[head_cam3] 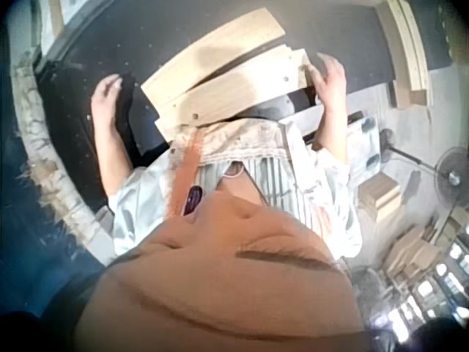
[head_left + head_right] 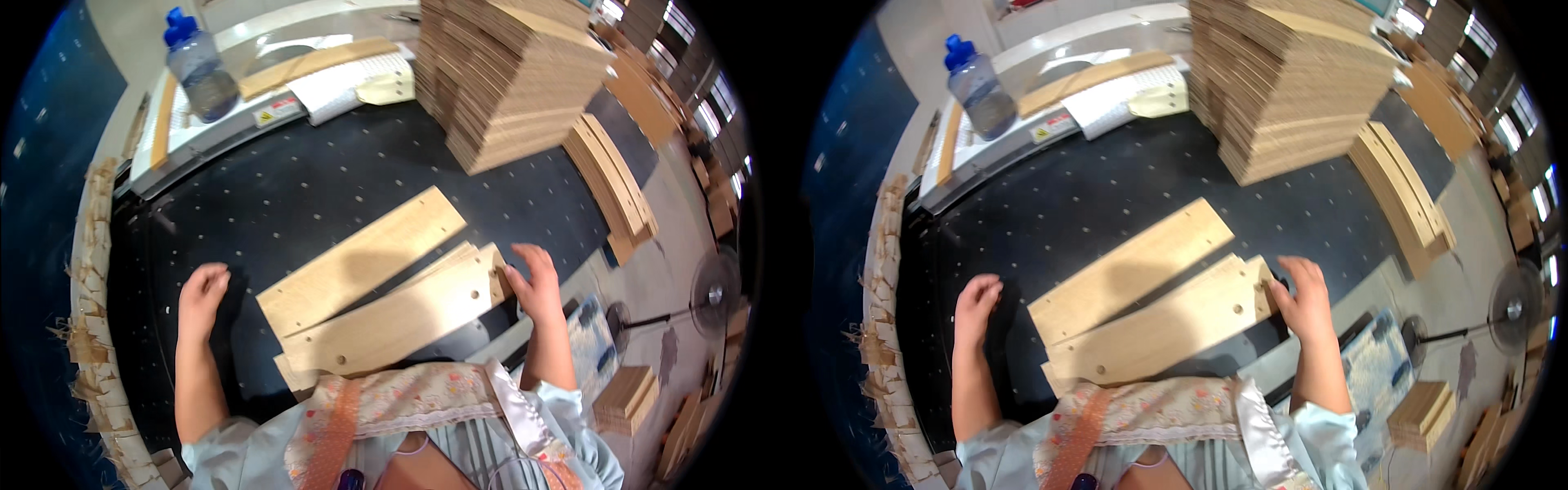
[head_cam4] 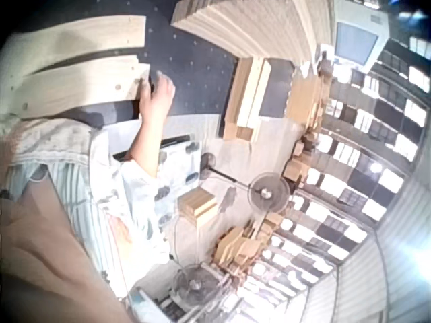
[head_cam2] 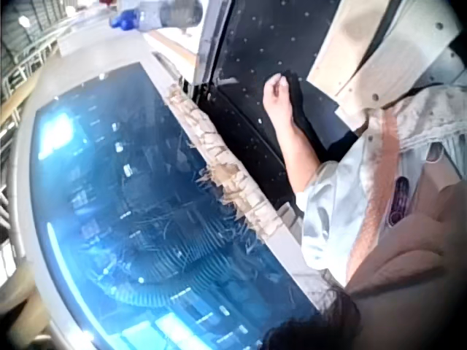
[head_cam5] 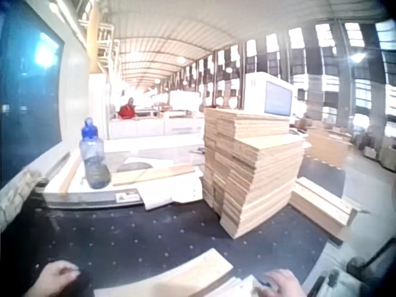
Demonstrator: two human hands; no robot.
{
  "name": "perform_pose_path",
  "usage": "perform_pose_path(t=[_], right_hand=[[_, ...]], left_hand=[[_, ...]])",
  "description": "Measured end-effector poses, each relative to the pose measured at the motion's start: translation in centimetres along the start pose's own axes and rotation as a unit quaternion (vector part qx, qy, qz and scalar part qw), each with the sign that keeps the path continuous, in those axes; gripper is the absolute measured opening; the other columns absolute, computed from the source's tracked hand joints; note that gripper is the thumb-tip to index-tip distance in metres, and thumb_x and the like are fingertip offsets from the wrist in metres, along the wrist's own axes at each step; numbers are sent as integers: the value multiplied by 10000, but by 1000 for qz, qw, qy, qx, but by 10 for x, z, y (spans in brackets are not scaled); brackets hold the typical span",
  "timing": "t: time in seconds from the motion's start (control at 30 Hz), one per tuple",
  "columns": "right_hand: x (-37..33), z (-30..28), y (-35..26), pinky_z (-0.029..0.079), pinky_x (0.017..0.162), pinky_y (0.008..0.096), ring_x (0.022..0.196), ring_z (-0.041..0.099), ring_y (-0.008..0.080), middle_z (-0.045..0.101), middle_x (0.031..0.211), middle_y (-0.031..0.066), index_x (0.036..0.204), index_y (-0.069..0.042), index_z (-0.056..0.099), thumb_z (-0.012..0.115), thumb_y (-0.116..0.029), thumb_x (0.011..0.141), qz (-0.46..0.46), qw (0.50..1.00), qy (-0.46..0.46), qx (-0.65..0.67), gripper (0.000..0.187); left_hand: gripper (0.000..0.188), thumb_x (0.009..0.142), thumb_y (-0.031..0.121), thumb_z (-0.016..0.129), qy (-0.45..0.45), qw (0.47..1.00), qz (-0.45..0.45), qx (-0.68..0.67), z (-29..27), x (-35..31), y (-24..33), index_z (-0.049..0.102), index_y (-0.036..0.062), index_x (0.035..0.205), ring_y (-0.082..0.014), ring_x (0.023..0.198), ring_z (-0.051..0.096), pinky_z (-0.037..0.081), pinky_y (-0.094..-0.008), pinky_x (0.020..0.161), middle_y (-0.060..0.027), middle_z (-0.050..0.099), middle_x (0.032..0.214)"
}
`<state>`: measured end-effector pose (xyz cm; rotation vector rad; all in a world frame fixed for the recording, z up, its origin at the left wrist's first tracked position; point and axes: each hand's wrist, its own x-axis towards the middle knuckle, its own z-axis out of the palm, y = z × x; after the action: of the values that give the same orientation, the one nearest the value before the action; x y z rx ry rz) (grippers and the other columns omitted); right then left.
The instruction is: The person prepares wood pieces by inserting wooden pegs into pre-drilled holes, using an air nozzle to clear debris from a workbench, and stacking finished boards.
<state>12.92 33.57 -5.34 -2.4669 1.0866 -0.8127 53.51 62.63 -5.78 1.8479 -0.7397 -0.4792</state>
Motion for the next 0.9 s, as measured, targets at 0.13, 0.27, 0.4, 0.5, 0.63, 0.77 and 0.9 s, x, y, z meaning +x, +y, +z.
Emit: perform_pose_path(t=[0.13,0.27,0.4,0.5,0.63,0.77,0.9], right_hand=[[-8,-4,23,432,858,386,975,542,342,604,1013,177,1086,-5,579,651,-185,754,10,998,-51,30,384],[-6,-4,19,448,833,381,942,569,327,621,982,172,1089,-5,577,646,-183,751,8,990,-113,79,387],[-8,2,16,464,792,385,878,581,330,630,947,163,1075,-4,578,638,-171,749,-40,991,-101,79,371],[-13,-1,5,471,743,389,823,580,318,629,884,155,1045,-13,584,638,-159,742,-79,987,-120,69,340],[-20,1,2,473,722,386,796,577,314,623,837,141,1030,-17,580,649,-158,728,-131,985,-99,44,340],[-23,2,0,476,714,382,787,575,308,621,823,131,1021,-22,579,666,-150,709,-150,983,-89,53,348],[-26,-2,-1,474,702,379,775,573,305,624,813,121,1023,-35,580,670,-128,700,-112,986,-97,78,348]], left_hand=[[126,818,20,609,27,997,-14,67,21,-98,13,591,-1,941,-51,729,473,408,-203,669,23,550,811],[278,783,-9,609,85,995,9,61,61,-162,0,573,-22,1058,-141,807,549,454,-255,749,-80,585,946],[436,769,49,633,94,979,48,173,93,-182,13,505,-11,1181,-304,1070,530,424,-357,904,-193,529,1174],[487,774,83,645,91,962,63,250,104,-190,20,478,11,1226,-333,1104,514,427,-377,908,-214,485,1244],[505,779,78,648,105,968,31,227,110,-196,26,465,23,1246,-334,1112,511,429,-365,909,-215,468,1263],[492,781,39,638,132,974,9,183,113,-198,26,466,14,1242,-308,1103,520,431,-344,907,-202,493,1232],[454,792,-8,608,145,982,-17,121,108,-197,12,471,-4,1225,-234,1080,530,436,-328,902,-161,533,1182]])
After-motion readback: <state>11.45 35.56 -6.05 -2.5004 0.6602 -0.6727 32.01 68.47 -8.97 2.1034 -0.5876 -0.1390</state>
